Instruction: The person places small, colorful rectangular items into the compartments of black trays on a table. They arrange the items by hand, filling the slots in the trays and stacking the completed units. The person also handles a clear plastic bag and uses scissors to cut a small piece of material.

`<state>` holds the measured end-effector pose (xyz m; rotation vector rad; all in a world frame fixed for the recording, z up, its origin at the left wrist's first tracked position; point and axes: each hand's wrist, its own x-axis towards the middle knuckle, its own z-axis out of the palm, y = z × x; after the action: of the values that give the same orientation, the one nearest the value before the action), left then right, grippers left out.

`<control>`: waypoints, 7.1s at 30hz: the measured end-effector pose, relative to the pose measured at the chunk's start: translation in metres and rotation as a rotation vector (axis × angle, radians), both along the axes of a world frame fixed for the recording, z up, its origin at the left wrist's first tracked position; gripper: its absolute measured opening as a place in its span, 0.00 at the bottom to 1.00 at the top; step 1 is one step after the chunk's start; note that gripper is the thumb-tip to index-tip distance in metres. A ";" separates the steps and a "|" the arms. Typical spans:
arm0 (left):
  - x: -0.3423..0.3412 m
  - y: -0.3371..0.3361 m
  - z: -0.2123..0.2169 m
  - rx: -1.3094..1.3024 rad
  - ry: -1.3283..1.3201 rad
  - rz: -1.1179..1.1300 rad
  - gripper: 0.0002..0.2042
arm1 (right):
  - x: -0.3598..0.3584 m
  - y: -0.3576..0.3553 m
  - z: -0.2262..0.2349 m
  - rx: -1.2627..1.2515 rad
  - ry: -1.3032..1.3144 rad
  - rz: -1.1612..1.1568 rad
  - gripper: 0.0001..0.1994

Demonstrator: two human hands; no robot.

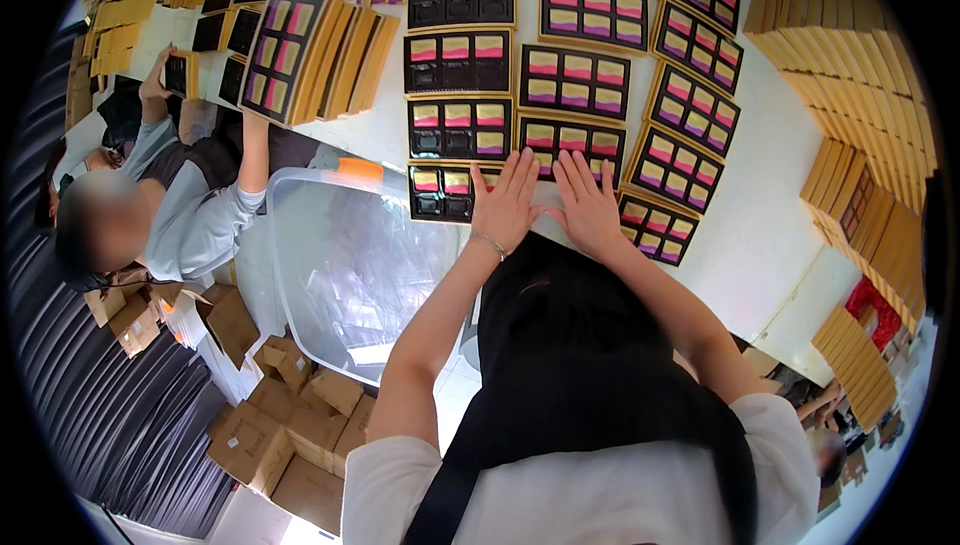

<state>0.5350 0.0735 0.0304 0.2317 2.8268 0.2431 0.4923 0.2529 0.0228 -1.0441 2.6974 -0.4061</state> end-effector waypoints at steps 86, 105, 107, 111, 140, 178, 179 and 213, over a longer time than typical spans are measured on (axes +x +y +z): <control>-0.384 -0.197 0.014 0.492 0.195 0.440 0.09 | -0.419 -0.211 0.015 -0.560 -0.504 -0.468 0.12; -0.273 -0.147 0.004 0.354 0.030 0.340 0.11 | -0.245 -0.160 0.003 -0.351 -0.254 -0.648 0.10; -0.266 -0.148 0.002 0.414 0.202 0.373 0.14 | -0.241 -0.160 0.000 -0.300 -0.104 -0.559 0.11; -0.257 -0.164 -0.005 0.860 0.160 0.721 0.21 | -0.240 -0.166 0.003 -0.409 0.142 -0.401 0.14; -0.206 -0.148 -0.021 0.110 0.589 0.390 0.18 | -0.210 -0.145 0.011 -0.274 0.036 0.025 0.11; -0.379 -0.169 -0.030 0.060 0.194 0.319 0.14 | -0.225 -0.176 -0.001 -0.184 0.122 0.139 0.07; -0.379 -0.170 -0.031 0.039 0.202 0.305 0.13 | -0.225 -0.177 -0.002 -0.179 0.123 0.133 0.07; -0.134 -0.170 -0.013 0.397 0.453 0.398 0.10 | -0.181 -0.155 -0.005 -0.812 -0.279 0.106 0.15</control>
<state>0.4011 -0.0969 0.0173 -0.2327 3.2218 0.9501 0.3117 0.0976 0.0177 -1.1724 2.2157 -1.5714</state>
